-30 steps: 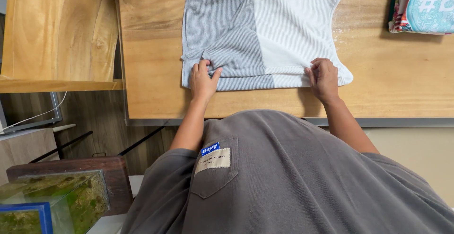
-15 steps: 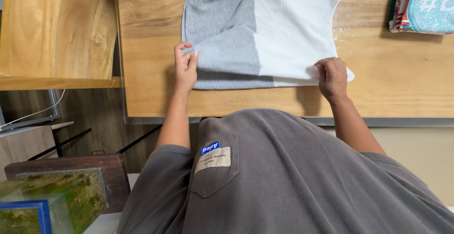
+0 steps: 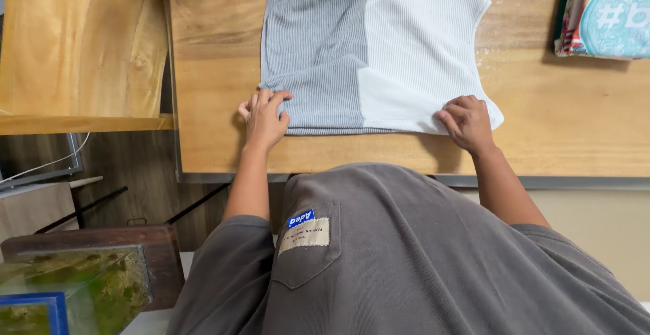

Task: The person folds a pair of lace underwear into a small rectangle, then folds a white t-shirt and a grey-and-white hooded garment on a wooden table.

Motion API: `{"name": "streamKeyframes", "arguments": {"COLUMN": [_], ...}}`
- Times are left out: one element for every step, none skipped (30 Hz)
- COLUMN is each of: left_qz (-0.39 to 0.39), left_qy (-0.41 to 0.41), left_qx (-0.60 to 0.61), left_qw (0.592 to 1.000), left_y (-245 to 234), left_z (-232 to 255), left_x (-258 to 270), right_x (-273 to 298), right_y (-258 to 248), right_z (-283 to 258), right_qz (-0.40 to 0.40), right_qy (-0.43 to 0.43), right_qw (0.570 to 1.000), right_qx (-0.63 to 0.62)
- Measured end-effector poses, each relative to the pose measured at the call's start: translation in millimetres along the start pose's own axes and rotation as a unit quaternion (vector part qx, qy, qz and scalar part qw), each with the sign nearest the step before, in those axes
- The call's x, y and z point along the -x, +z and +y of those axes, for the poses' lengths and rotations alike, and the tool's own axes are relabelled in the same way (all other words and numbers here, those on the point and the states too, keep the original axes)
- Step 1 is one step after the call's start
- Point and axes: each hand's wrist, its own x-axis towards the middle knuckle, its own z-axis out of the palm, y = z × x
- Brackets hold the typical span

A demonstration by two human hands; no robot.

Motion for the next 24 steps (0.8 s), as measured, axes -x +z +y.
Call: {"name": "streamKeyframes", "arguments": {"left_qz": [0.001,0.006,0.016,0.026,0.032,0.041,0.049,0.057,0.057,0.058,0.065,0.037,0.009,0.016,0.020,0.023,0.028,0.007,-0.013,-0.011,-0.013,-0.015,-0.015,-0.004], "left_qy": [0.018,0.020,0.003,-0.013,-0.010,-0.001,0.008,0.012,0.018,0.023,0.027,0.028,0.028,0.032,0.060,0.087,0.090,0.098,0.105,0.105,0.121,0.137,0.138,0.143], "left_qx": [-0.045,-0.045,-0.012,0.022,0.022,0.022,0.021,0.020,0.009,-0.002,-0.004,-0.025,-0.046,-0.049,-0.051,-0.053,-0.055,-0.071,-0.087,-0.087,-0.062,-0.033,-0.030,-0.006], "left_qw": [0.999,0.999,1.000,0.999,0.999,0.999,0.999,0.998,0.998,0.998,0.998,0.999,0.998,0.998,0.997,0.995,0.994,0.993,0.991,0.991,0.991,0.990,0.990,0.990], "left_y": [0,1,2,3,5,6,7,9,13,16,19,24,29,36,44,51,58,64,67,68,67,69,69,63], "left_z": [0,0,-2,-3,-6,-9,-12,-15,-17,-19,-22,-24,-26,-27,-27,-28,-29,-30,-32,-35,-38,-36,-35,-38], "left_x": [-9,-23,-41,-61,-83,-107,-130,-154,-177,-197,-214,-231,-247,-261,-270,-277,-285,-287,-290,-290,-290,-289,-288,-285], "right_x": [-13,-30,-48,-71,-96,-121,-145,-170,-194,-218,-241,-263,-286,-308,-329,-348,-367,-380,-393,-401,-403,-400,-394,-387], "right_y": [-3,-7,-12,-18,-24,-29,-35,-40,-43,-43,-42,-39,-33,-24,-12,3,19,38,53,66,82,94,101,110], "right_z": [2,3,3,4,4,3,3,3,3,3,3,6,9,12,16,19,21,21,20,18,11,7,6,3], "right_qz": [0.002,0.030,0.057,0.063,0.074,0.084,0.089,0.090,0.091,0.097,0.097,0.096,0.103,0.102,0.100,0.100,0.100,0.088,0.076,0.077,0.143,0.206,0.205,0.095], "right_qy": [-0.003,0.005,0.013,0.009,0.009,0.009,0.006,-0.012,-0.030,-0.035,-0.034,-0.032,-0.037,-0.030,-0.024,-0.018,-0.012,-0.002,0.008,0.007,-0.017,-0.039,-0.039,0.045], "right_qw": [1.000,0.999,0.998,0.997,0.997,0.996,0.996,0.996,0.995,0.995,0.995,0.995,0.994,0.994,0.993,0.991,0.988,0.988,0.989,0.989,0.989,0.971,0.971,0.987], "right_qx": [0.001,-0.018,-0.037,-0.035,-0.024,-0.014,-0.012,-0.010,-0.006,-0.006,-0.005,-0.005,-0.005,-0.031,-0.057,-0.089,-0.120,-0.125,-0.130,-0.130,-0.008,0.117,0.120,0.124]}}
